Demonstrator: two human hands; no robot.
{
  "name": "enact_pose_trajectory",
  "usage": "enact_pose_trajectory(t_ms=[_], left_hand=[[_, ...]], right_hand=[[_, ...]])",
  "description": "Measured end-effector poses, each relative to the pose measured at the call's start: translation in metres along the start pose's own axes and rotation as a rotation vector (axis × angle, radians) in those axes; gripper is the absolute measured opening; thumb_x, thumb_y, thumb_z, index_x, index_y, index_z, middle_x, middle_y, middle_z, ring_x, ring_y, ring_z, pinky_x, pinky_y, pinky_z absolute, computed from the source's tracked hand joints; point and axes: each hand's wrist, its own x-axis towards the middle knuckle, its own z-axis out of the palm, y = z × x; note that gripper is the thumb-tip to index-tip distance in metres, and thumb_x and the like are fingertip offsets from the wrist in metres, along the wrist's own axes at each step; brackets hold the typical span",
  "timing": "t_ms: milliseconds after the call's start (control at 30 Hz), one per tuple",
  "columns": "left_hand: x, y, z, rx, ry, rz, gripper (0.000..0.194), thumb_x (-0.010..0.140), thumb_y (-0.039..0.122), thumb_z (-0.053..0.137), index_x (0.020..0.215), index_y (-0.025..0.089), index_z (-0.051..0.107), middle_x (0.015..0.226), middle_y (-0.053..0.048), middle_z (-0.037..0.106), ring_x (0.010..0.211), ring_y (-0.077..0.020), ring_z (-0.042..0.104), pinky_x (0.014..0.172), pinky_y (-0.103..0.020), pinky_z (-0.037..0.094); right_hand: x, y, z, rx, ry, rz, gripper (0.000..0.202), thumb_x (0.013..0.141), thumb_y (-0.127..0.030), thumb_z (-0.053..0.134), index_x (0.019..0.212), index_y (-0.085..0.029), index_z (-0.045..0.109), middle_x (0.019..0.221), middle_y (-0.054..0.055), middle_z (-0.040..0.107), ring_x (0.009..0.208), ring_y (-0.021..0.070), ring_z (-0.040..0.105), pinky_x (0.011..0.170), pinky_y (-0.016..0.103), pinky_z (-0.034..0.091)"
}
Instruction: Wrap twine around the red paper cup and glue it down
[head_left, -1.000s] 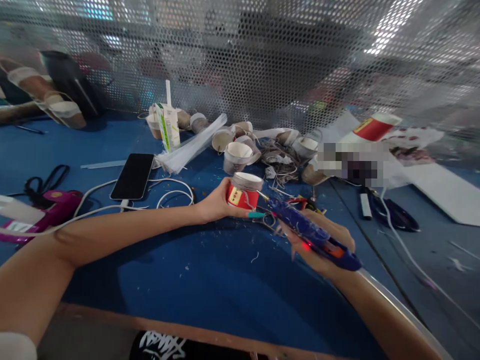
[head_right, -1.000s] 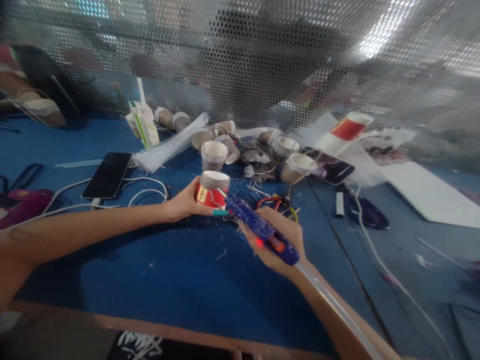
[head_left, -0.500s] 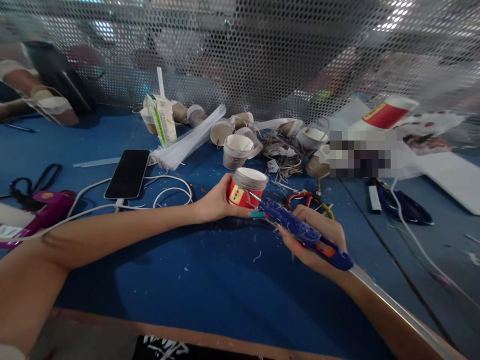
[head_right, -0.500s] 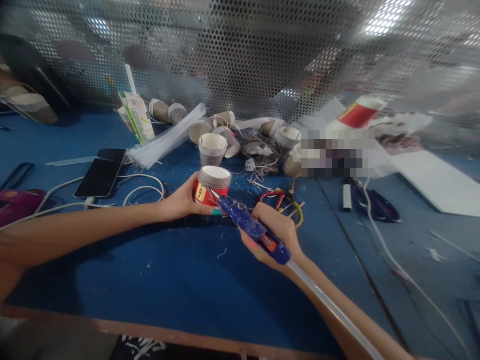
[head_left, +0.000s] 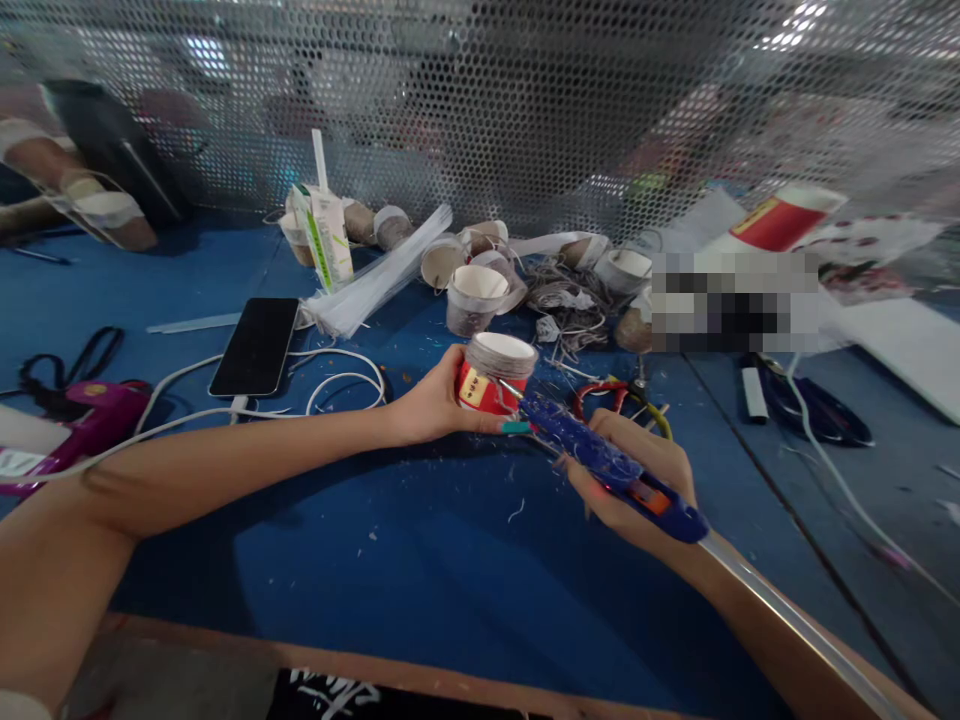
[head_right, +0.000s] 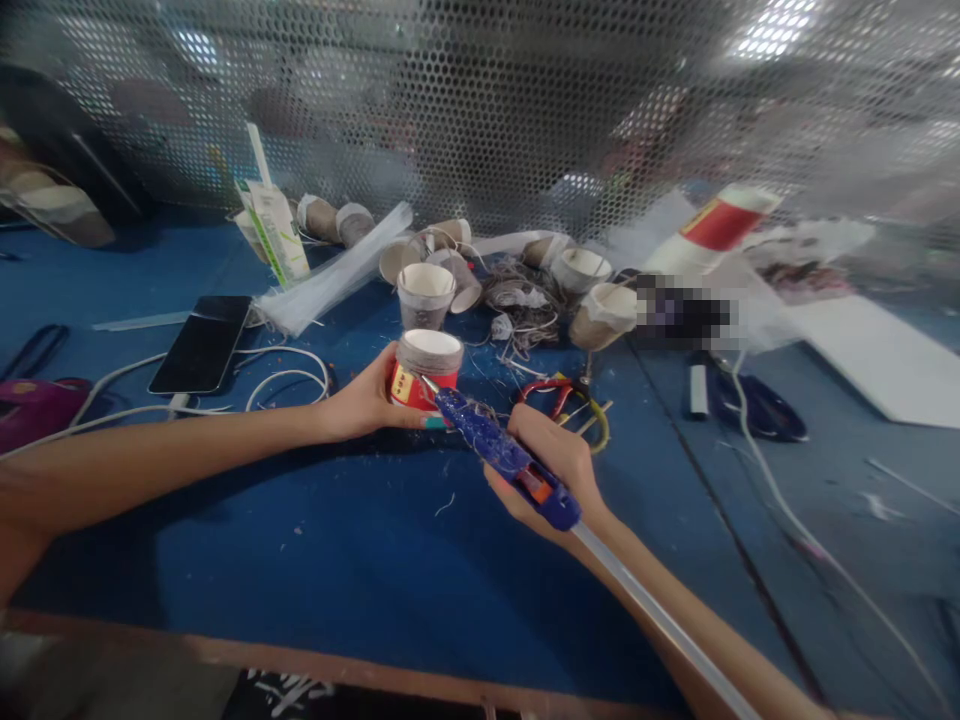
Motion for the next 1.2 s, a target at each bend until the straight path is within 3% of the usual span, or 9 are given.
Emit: enact_pose_trajectory(t_ms=[667, 1200], left_hand=[[-0.0015, 0.0024, 0.0032, -0.034, 0.034, -0.009, 0.078, 0.047, 0.015, 0.091, 0.11, 0.017, 0.045, 0.108, -0.007, 0.063, 0.106, -0.0252, 0.063, 0.098, -0.05, 0.049], [-0.0025, 0.0044, 0.0031, -0.03, 0.056, -0.014, 0.077, 0.047, 0.015, 0.09, 0.108, 0.018, 0.043, 0.105, -0.005, 0.062, 0.106, -0.0266, 0.064, 0.101, -0.053, 0.047]], right_hand=[[0.0004, -0.0027, -0.0011, -0.016, -0.013, -0.021, 0.026, 0.078, -0.009, 0.06, 0.069, -0.024, 0.04, 0.063, -0.006, 0.044, 0.051, 0.0096, 0.043, 0.05, 0.027, 0.034], [0.0026, -0.0039, -0.0024, -0.045, -0.001, -0.027, 0.027, 0.075, -0.008, 0.059, 0.066, -0.022, 0.038, 0.061, -0.007, 0.039, 0.049, 0.0081, 0.04, 0.05, 0.026, 0.032]])
